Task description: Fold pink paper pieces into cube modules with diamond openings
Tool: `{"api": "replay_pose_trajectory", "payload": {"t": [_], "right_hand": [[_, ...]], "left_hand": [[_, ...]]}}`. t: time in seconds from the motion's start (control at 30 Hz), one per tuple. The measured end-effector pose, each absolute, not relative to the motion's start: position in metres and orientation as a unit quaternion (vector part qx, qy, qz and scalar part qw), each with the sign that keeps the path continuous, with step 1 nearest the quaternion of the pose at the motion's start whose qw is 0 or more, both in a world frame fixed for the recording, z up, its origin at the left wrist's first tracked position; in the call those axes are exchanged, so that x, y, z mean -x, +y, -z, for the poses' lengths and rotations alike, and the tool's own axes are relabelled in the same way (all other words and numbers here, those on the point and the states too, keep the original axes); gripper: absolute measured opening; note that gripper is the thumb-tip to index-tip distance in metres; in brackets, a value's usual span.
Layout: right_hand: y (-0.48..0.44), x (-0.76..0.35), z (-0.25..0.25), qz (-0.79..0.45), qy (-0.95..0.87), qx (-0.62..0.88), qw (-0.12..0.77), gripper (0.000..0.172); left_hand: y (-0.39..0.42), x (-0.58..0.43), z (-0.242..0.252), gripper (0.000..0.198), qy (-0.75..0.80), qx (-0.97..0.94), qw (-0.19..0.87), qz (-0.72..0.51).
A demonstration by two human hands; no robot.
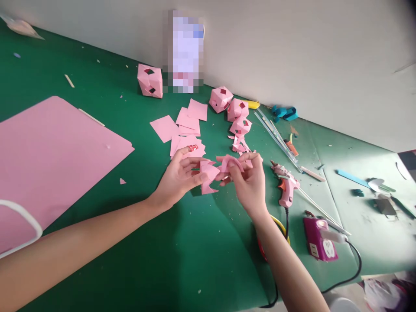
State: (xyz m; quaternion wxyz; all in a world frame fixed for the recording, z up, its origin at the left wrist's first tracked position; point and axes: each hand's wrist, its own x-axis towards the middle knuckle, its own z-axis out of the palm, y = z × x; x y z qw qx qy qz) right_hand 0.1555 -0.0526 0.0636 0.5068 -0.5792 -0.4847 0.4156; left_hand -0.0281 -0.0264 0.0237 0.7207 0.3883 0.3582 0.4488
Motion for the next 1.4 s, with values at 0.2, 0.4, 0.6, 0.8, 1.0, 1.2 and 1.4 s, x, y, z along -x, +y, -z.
{"api": "replay_pose_trajectory", "payload": {"t": [0.2,0.4,0.6,0.8,1.0,1.2,1.4], "right_hand": [[-0.079,-0.159,-0.051,-0.373,-0.468,0.556,0.577,0.009],[-0.085,-0.164,-0.044,-0.447,-0.472,0.492,0.579,0.037],[-0.085,-0.164,-0.048,-0.444,-0.428,0.515,0.596,0.022],[-0.087,-0.164,-0.044,-0.448,-0.437,0.532,0.57,0.022],[-0.089,-0.162,-0.045,-0.467,-0.449,0.493,0.581,0.024],[-0.094,-0.161,-0.051,-0.417,-0.506,0.506,0.561,0.026],[-0.093,-0.161,-0.051,-0.412,-0.519,0.512,0.547,0.024]], "left_hand": [[-0.028,0.03,-0.025,0.077,0.34,-0.418,0.724,-0.431],[-0.028,0.031,-0.023,0.074,0.333,-0.413,0.727,-0.436],[-0.028,0.031,-0.023,0.069,0.321,-0.413,0.736,-0.43],[-0.028,0.033,-0.025,0.068,0.319,-0.424,0.739,-0.416],[-0.029,0.034,-0.023,0.068,0.317,-0.414,0.746,-0.414],[-0.029,0.033,-0.024,0.068,0.328,-0.424,0.737,-0.411],[-0.029,0.034,-0.023,0.069,0.325,-0.427,0.741,-0.405]]}}
